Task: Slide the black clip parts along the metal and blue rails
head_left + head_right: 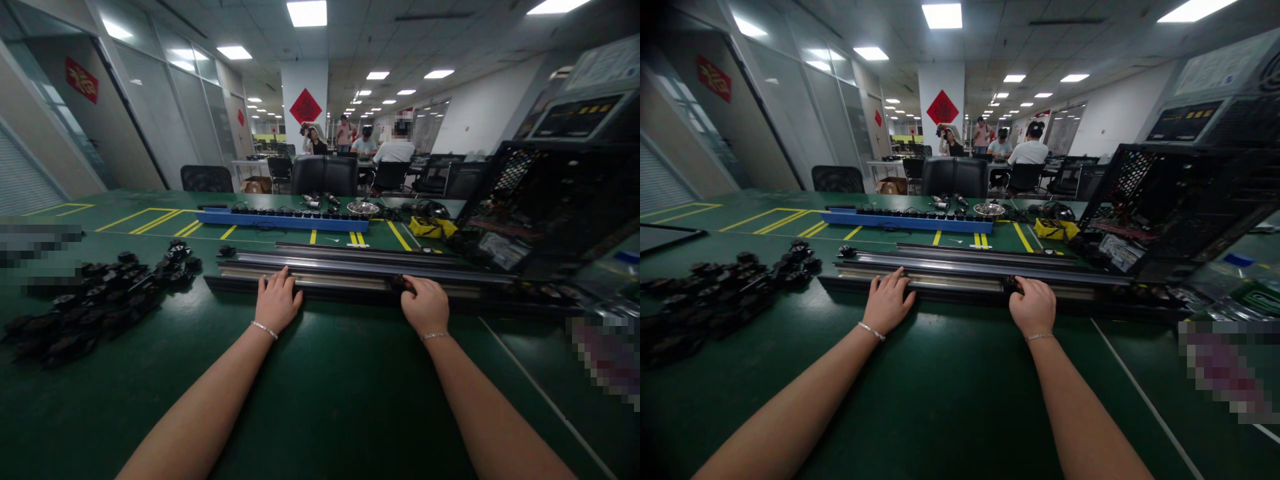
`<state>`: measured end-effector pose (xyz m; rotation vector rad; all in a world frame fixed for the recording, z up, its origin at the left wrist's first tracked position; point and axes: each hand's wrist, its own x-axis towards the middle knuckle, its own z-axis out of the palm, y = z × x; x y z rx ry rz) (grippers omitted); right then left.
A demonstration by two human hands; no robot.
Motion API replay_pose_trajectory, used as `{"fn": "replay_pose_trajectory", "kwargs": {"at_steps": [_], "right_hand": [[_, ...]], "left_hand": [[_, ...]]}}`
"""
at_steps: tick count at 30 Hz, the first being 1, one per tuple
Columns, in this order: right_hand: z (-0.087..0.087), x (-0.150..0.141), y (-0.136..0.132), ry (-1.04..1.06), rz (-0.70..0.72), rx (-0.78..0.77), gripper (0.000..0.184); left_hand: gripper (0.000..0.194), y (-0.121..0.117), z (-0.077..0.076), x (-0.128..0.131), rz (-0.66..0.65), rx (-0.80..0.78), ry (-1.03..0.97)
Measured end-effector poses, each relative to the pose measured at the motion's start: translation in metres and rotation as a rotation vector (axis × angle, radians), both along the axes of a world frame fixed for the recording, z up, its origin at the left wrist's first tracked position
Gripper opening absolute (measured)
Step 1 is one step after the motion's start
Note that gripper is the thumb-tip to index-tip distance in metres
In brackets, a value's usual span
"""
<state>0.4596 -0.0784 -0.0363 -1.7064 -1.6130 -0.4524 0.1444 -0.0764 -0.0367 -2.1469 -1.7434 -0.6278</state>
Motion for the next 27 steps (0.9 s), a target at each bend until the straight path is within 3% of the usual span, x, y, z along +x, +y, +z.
{"fn": "replay_pose_trajectory", "kwargs": {"at_steps": [27], "right_hand": [[0.002,-0.026,-0.003,0.019,0.273,-0.035,0.045]], "left_hand": [[0.033,0.000,-0.002,0.000,0.002,0.004,-0.004]]}}
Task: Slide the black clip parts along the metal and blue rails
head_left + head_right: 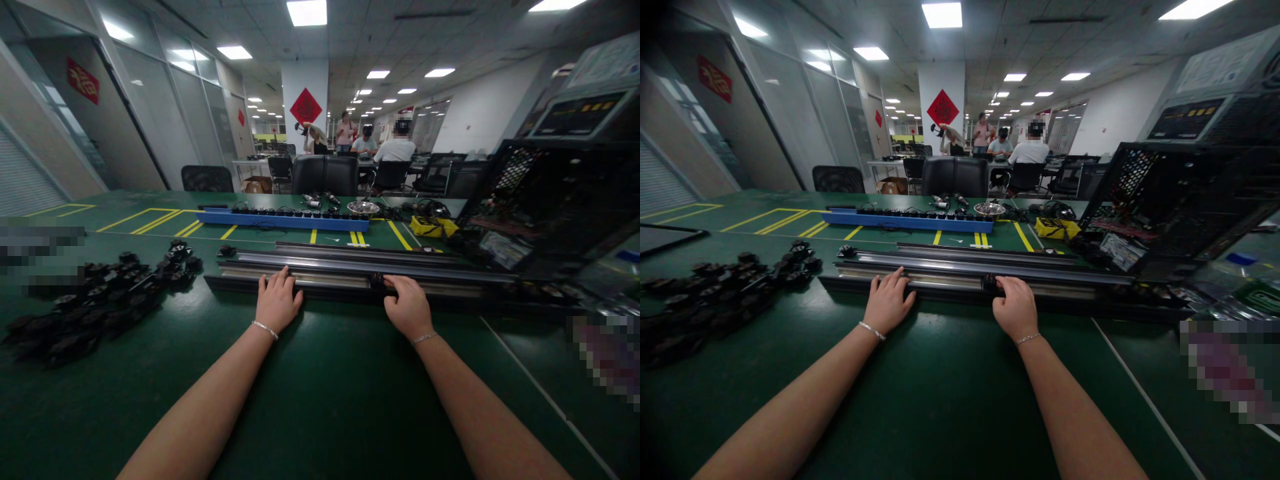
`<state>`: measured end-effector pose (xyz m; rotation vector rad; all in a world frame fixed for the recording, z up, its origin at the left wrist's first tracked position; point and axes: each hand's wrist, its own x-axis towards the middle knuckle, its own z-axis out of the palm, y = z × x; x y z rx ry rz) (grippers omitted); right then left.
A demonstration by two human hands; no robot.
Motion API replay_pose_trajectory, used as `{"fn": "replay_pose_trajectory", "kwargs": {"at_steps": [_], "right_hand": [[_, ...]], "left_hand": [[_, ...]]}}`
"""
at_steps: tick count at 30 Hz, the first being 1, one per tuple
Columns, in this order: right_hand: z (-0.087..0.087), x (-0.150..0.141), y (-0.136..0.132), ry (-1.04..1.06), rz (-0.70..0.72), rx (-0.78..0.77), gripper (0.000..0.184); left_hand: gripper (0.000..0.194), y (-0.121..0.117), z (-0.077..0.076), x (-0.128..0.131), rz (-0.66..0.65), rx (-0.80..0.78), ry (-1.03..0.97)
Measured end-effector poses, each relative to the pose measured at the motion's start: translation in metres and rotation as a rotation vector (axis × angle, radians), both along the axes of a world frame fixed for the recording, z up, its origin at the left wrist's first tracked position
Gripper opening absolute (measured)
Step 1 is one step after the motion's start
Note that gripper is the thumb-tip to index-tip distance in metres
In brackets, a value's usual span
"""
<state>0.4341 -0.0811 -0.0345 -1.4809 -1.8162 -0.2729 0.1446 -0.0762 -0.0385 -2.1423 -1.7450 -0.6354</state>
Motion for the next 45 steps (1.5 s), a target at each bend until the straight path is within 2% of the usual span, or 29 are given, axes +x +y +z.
{"fn": "replay_pose_trajectory", "kwargs": {"at_steps": [21,27,33,37,41,45], "right_hand": [[-0.001,-0.019,-0.004,-0.071,0.116,-0.079,0.054],[-0.003,-0.026,-0.004,-0.103,0.166,-0.117,0.058],[-0.002,-0.032,-0.005,-0.119,0.210,-0.154,0.062],[-0.002,-0.034,-0.007,-0.150,0.227,-0.186,0.067],[-0.003,-0.035,-0.007,-0.195,0.231,-0.215,0.069],[-0.005,-0.035,-0.006,-0.240,0.208,-0.226,0.073]], "left_hand": [[0.034,0.001,-0.001,0.001,0.003,-0.009,-0.002],[0.046,0.001,-0.004,0.003,-0.015,0.006,-0.048],[0.049,-0.007,0.003,0.022,-0.210,-0.041,0.004],[0.049,-0.013,0.009,0.039,-0.291,-0.114,0.078],[0.053,-0.017,0.011,0.060,-0.269,-0.173,0.087],[0.066,-0.017,0.013,0.083,-0.216,-0.238,0.062]]}}
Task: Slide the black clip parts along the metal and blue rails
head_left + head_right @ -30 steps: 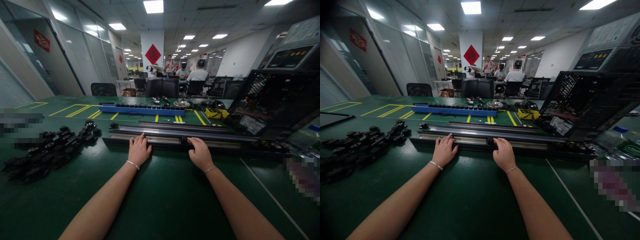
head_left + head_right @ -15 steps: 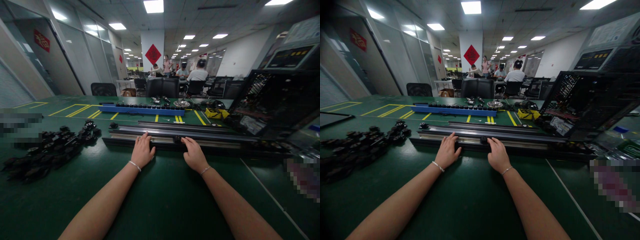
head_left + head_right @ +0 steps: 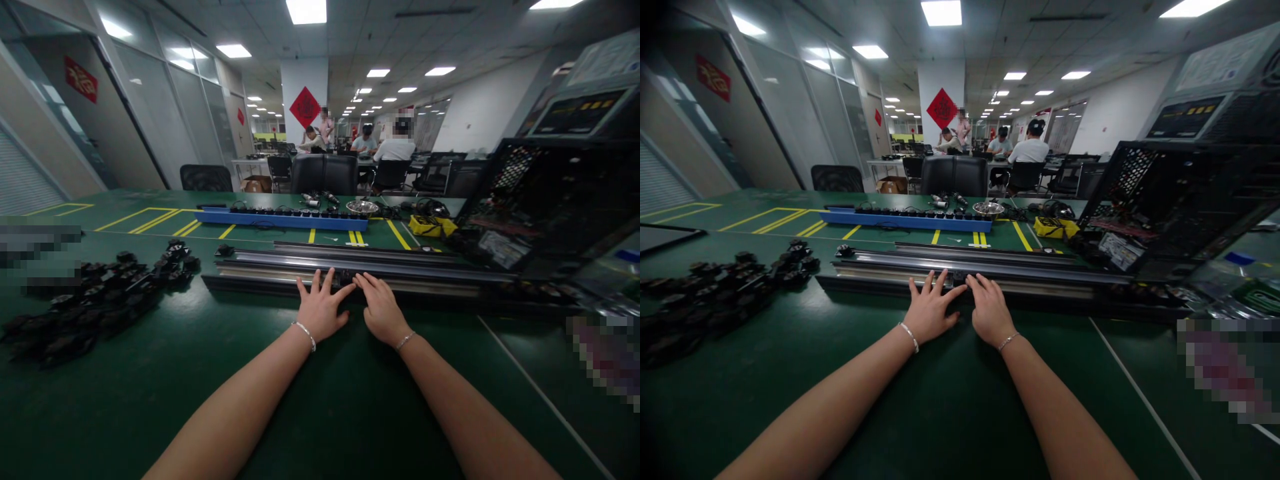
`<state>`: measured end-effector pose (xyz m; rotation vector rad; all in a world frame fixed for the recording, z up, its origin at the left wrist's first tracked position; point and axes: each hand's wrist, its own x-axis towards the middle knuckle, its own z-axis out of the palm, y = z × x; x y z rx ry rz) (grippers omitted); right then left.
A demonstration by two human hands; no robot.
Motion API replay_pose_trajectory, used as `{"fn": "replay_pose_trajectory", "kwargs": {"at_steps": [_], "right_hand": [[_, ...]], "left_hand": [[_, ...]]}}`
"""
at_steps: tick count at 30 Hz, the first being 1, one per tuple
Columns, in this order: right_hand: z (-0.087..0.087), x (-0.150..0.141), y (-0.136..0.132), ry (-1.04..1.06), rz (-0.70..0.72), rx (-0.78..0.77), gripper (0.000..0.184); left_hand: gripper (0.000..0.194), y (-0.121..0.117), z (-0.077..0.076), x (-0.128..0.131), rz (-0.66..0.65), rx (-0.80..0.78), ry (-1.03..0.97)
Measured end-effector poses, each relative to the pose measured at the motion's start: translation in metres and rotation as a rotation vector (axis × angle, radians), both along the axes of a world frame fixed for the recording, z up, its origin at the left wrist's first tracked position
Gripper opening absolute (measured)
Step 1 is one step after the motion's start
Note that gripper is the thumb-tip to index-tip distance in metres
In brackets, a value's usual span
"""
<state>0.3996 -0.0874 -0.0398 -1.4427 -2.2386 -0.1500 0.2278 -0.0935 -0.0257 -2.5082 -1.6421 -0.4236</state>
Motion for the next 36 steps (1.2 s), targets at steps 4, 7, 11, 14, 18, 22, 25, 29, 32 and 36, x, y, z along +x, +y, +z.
{"fn": "replay_pose_trajectory", "kwargs": {"at_steps": [4,7,11,14,18,22,25,29,32,36], "right_hand": [[-0.001,0.001,0.000,-0.068,-0.049,0.014,0.073],[-0.001,0.004,0.000,-0.112,-0.149,0.036,0.071],[-0.001,0.008,0.001,-0.142,-0.335,0.056,0.067],[0.000,0.011,0.001,-0.155,-0.381,0.025,0.064],[0.002,0.012,0.000,-0.159,-0.384,0.009,0.061],[0.002,0.012,0.001,-0.150,-0.385,0.002,0.060],[0.002,0.012,0.001,-0.146,-0.384,-0.008,0.059],[0.003,0.012,0.001,-0.145,-0.384,-0.023,0.059],[0.004,0.012,0.001,-0.147,-0.380,-0.032,0.059],[0.004,0.013,0.001,-0.153,-0.375,-0.033,0.059]], "left_hand": [[0.075,0.004,0.003,0.017,0.052,-0.045,-0.013],[0.076,0.008,0.004,0.023,0.095,-0.074,-0.001],[0.075,0.012,0.003,0.026,0.113,-0.065,0.017],[0.070,0.013,0.000,0.026,0.105,-0.032,0.020],[0.067,0.011,0.001,0.024,0.099,-0.013,0.021],[0.064,0.009,0.004,0.022,0.125,-0.037,0.031],[0.062,0.009,0.006,0.018,0.141,-0.041,0.036],[0.061,0.010,0.007,0.010,0.155,-0.043,0.046],[0.060,0.009,0.010,0.004,0.168,-0.053,0.050],[0.057,0.008,0.015,-0.001,0.192,-0.082,0.056]]}}
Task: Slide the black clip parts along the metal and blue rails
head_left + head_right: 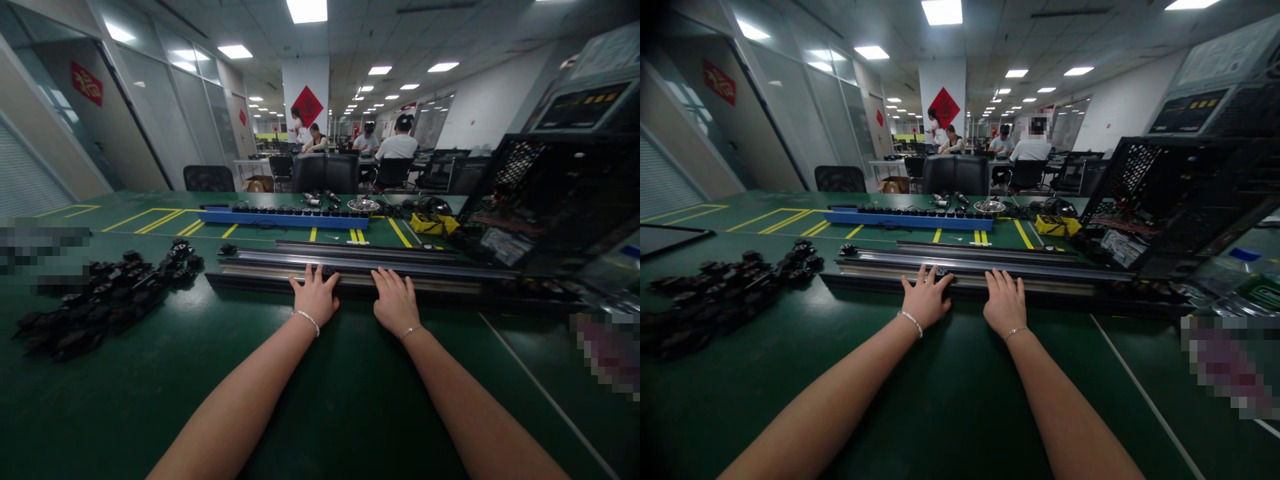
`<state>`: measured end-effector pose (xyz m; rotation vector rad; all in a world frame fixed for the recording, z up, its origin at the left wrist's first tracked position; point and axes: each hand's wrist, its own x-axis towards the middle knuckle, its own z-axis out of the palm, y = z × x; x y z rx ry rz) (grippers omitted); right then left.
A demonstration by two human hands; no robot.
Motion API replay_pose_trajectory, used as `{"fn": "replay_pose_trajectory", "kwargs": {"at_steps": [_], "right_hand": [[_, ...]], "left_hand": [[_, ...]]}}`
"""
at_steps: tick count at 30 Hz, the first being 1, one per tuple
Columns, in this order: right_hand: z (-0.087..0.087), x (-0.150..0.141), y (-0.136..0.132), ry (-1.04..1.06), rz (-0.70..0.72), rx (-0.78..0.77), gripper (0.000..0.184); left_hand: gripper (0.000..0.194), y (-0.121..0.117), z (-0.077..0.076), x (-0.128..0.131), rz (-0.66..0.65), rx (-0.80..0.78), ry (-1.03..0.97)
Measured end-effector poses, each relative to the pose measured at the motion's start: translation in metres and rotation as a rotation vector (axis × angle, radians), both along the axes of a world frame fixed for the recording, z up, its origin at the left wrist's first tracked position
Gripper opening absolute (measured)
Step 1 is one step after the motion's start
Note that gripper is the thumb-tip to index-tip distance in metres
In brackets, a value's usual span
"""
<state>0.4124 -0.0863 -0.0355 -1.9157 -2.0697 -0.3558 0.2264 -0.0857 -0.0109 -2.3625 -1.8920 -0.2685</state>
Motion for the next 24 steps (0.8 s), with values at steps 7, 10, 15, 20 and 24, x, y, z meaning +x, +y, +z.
{"fn": "replay_pose_trajectory", "kwargs": {"at_steps": [7,10,15,20,24], "right_hand": [[-0.001,0.001,0.001,0.012,0.010,0.005,0.059],[-0.002,0.001,0.001,0.008,0.010,0.018,0.059],[-0.001,0.001,0.000,0.022,0.010,0.012,0.059],[0.001,0.001,-0.001,0.033,0.012,0.002,0.058],[0.000,0.001,0.000,0.027,0.011,0.007,0.058]], "left_hand": [[0.059,0.002,0.000,-0.012,0.016,0.000,0.024],[0.058,0.004,-0.002,-0.019,0.014,0.029,0.036],[0.057,0.006,-0.003,-0.029,0.011,0.051,0.059],[0.056,0.006,0.001,-0.039,0.032,0.028,0.079],[0.056,0.006,0.003,-0.046,0.030,0.019,0.088]]}}
